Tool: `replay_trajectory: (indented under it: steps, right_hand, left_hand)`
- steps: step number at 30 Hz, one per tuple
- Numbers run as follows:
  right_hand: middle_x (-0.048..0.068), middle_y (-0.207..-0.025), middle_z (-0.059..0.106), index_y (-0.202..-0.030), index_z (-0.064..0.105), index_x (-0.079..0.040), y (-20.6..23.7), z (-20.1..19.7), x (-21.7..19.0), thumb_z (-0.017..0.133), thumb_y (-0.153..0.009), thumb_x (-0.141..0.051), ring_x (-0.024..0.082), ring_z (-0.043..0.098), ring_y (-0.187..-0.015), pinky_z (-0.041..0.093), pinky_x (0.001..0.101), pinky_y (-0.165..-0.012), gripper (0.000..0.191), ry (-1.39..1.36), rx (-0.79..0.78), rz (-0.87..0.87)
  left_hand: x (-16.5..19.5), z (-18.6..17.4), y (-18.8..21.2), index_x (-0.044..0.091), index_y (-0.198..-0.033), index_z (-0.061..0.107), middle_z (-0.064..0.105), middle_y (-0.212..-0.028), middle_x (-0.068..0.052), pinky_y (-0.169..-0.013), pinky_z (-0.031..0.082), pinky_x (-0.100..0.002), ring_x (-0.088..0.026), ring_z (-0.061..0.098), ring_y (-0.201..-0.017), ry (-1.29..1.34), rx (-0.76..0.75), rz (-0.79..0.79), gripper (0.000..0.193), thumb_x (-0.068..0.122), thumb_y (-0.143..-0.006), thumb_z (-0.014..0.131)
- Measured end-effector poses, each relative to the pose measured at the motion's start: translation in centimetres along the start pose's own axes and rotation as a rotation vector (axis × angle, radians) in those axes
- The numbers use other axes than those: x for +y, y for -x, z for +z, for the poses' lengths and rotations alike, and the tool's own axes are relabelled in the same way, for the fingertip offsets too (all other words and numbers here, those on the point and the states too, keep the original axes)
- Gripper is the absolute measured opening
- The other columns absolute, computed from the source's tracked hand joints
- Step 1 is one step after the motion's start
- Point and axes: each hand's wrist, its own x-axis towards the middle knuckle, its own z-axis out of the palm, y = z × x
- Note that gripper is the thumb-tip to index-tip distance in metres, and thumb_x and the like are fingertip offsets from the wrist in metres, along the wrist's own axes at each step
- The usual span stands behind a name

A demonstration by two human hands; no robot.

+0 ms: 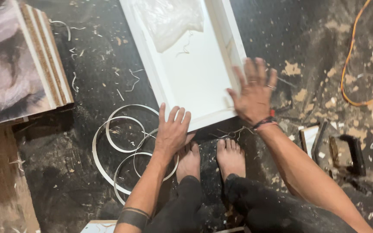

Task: The person applies white edge banding tape to the top edge of an open wooden box on the workbench. They press the tape in place by hand, then run a hand-held edge banding iron along the edge to heat and bond the tape, working around the box and pressing the tape down as they go.

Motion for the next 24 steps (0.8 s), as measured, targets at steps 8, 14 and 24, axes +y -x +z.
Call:
replay_trajectory:
  steps: [8, 14, 24]
  right_hand:
    - [0.023, -0.16, 0.034, -0.161, 0.021, -0.015, -1.2, 2.8, 4.0, 0.033, -0.102, -0.059, 0.038, 0.036, -0.148, 0.027, 0.0432, -0.121, 0.075, -0.9, -0.057, 0.801]
    - [0.026, -0.164, 0.033, -0.159, 0.025, -0.007, -0.8, 2.7, 4.3, 0.028, -0.105, -0.064, 0.041, 0.037, -0.149, 0.031, 0.0467, -0.121, 0.079, -0.73, -0.05, 0.593]
    - [0.025, -0.145, 0.053, -0.158, 0.031, -0.009, -1.0, 1.2, 3.3, 0.04, -0.105, -0.06, 0.039, 0.051, -0.134, 0.04, 0.0479, -0.111, 0.075, -0.617, -0.017, 0.575]
  left_hand:
    - [0.3, 1.1, -0.2, -0.006, -0.15, 0.04, 0.042, -0.155, -0.025, -0.123, 0.015, -0.062, -0.035, 0.032, -0.15, 0.049, -0.042, 0.013, 0.096, 0.057, -0.085, 0.07]
    - [4.8, 3.7, -5.6, -0.002, -0.156, 0.031, 0.036, -0.159, -0.023, -0.123, 0.016, -0.061, -0.033, 0.028, -0.152, 0.135, -0.105, 0.275, 0.096, 0.059, -0.088, 0.064]
    - [6.1, 4.3, -7.6, -0.001, -0.149, 0.046, 0.054, -0.15, -0.017, -0.127, 0.02, -0.059, -0.03, 0.038, -0.15, 0.114, -0.055, 0.257, 0.082, 0.053, -0.091, 0.067]
